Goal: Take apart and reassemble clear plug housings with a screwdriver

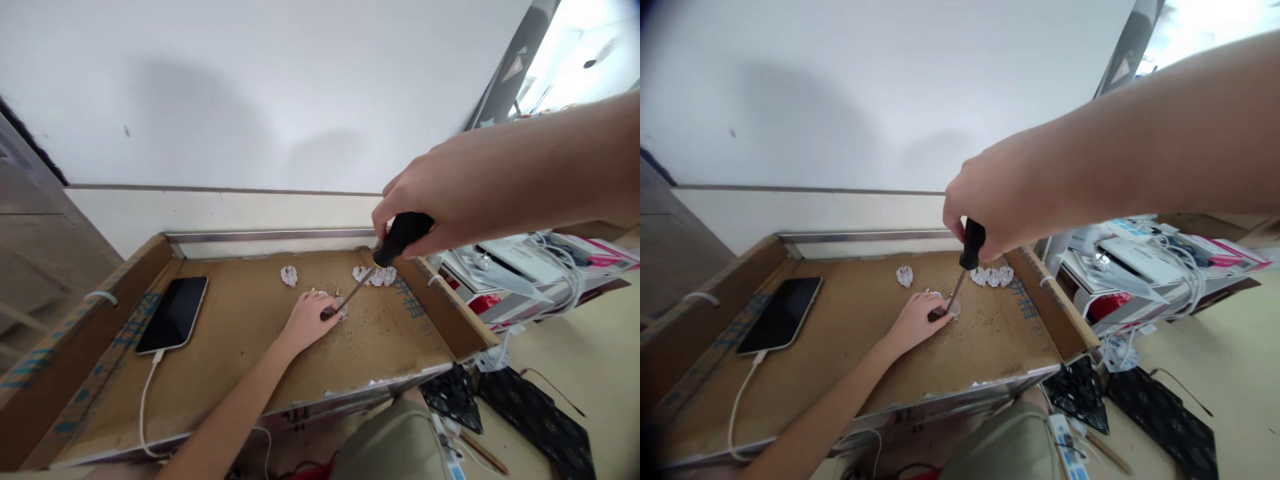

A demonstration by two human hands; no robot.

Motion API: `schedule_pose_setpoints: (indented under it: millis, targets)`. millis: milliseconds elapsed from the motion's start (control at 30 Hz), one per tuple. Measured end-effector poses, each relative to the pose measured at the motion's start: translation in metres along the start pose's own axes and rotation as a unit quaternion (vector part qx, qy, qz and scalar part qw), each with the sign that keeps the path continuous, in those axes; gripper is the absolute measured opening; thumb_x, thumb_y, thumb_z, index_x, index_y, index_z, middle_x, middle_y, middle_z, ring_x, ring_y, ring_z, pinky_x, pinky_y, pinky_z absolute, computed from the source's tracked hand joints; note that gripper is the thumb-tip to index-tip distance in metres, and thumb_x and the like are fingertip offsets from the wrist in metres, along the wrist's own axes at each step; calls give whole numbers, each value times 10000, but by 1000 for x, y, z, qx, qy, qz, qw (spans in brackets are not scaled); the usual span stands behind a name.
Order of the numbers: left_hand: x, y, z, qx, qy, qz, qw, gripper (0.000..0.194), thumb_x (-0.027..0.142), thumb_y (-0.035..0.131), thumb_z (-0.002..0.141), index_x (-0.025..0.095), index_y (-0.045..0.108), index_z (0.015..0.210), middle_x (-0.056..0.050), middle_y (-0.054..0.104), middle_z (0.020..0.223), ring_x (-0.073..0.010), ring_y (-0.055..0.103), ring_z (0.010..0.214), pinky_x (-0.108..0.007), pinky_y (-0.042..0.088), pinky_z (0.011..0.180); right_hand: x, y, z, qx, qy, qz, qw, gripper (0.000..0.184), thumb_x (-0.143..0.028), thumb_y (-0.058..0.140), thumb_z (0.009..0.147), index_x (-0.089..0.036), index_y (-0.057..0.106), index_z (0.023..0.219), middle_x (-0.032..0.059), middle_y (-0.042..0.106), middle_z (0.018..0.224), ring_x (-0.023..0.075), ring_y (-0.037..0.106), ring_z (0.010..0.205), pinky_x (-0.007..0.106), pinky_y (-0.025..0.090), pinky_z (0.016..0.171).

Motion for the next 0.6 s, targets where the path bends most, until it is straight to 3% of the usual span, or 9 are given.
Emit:
schedule_pose_setpoints:
  millis: [200, 433, 600]
  targets:
    - [1, 0, 0, -3, -3, 11, 1000, 109, 300, 592, 822, 206, 574, 771, 14, 637, 853, -177, 562, 878, -322, 348, 822, -5, 2, 3, -8, -15, -13, 1000, 127, -379, 620, 700, -389, 645, 824, -43, 603, 747, 80, 409, 495, 271, 316, 524]
    - [-1, 1, 0, 2, -5, 11, 1000, 133, 303, 592, 819, 206, 554, 737, 31, 646, 810, -173, 565, 850, -321, 341, 818, -2, 4, 4, -6, 1, -24, 1000, 140, -390, 641, 680, -415, 646, 817, -58, 613, 806, 96, 441, 540, 290, 326, 571]
    - [-1, 1, 0, -3, -10, 9, 1000, 125, 303, 594, 815, 207, 557, 743, 25, 649, 825, -177, 563, 857, -325, 344, 817, -6, 8, 4, -6, -27, -24, 999, 143, -406, 636, 694, -414, 640, 837, -46, 602, 816, 119, 483, 596, 292, 343, 567]
Point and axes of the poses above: each hand's wrist, its own z-axis towards the middle knuckle, its own y-axis out of the palm, x = y × z, the point moved 6 cm from there along z, towards the middle knuckle
